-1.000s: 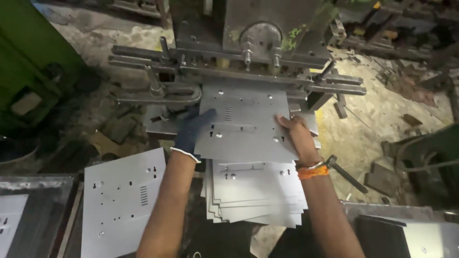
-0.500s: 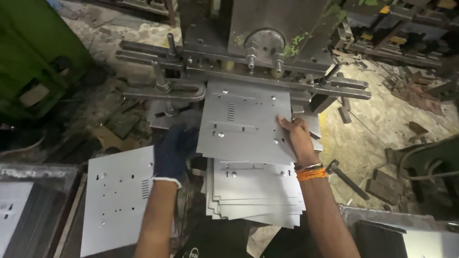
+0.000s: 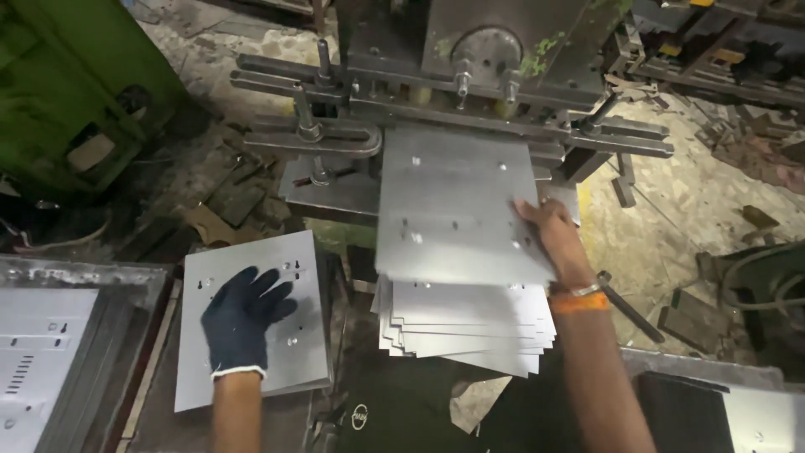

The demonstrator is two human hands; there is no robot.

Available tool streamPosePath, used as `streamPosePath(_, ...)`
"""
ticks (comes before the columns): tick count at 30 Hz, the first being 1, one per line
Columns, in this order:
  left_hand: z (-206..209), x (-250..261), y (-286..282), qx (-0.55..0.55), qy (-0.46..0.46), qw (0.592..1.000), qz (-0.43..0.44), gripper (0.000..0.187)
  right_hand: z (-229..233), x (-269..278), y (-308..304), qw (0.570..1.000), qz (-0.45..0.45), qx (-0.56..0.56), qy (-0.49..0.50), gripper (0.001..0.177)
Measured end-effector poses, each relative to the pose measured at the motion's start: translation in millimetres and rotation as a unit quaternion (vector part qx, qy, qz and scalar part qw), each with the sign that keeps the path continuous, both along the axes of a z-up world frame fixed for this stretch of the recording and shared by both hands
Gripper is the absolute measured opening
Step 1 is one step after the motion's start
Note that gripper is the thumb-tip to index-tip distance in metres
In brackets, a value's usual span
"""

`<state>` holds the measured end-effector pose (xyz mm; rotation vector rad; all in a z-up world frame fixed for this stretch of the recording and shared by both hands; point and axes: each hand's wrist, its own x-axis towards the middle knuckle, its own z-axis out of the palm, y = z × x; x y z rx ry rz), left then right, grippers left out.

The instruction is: Picking up metal plates from a stack and placing them into a new pile at a manual workstation.

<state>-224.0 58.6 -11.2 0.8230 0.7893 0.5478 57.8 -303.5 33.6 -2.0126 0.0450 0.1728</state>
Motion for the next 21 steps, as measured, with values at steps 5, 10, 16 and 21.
streamPosePath(5,-19.9,-37.8,16.1,0.053,0.005,0.997,0.056,0.042,6.5,-43.6,-18.4,0.972,0.070,-0.122,-0.187,0.032)
streamPosePath(10,-45.0,-70.1,35.3,0.160,0.058,0.977,0.128,0.038,9.1,-106.0,53.2,0.956,0.041,-0.059,-0.286,0.025)
streamPosePath(16,-68.0,-95.2,50.0,0.418,0.424,0.794,0.123,0.050,-37.5,-222.4,180.3,0.948,0.282,0.145,0.008,0.051)
streamPosePath(21,-103.3,-106.0,73.3,0.343,0.575,0.738,-0.085,0.077,-126.3,-268.5,227.5,0.935,0.327,0.026,0.132,0.080)
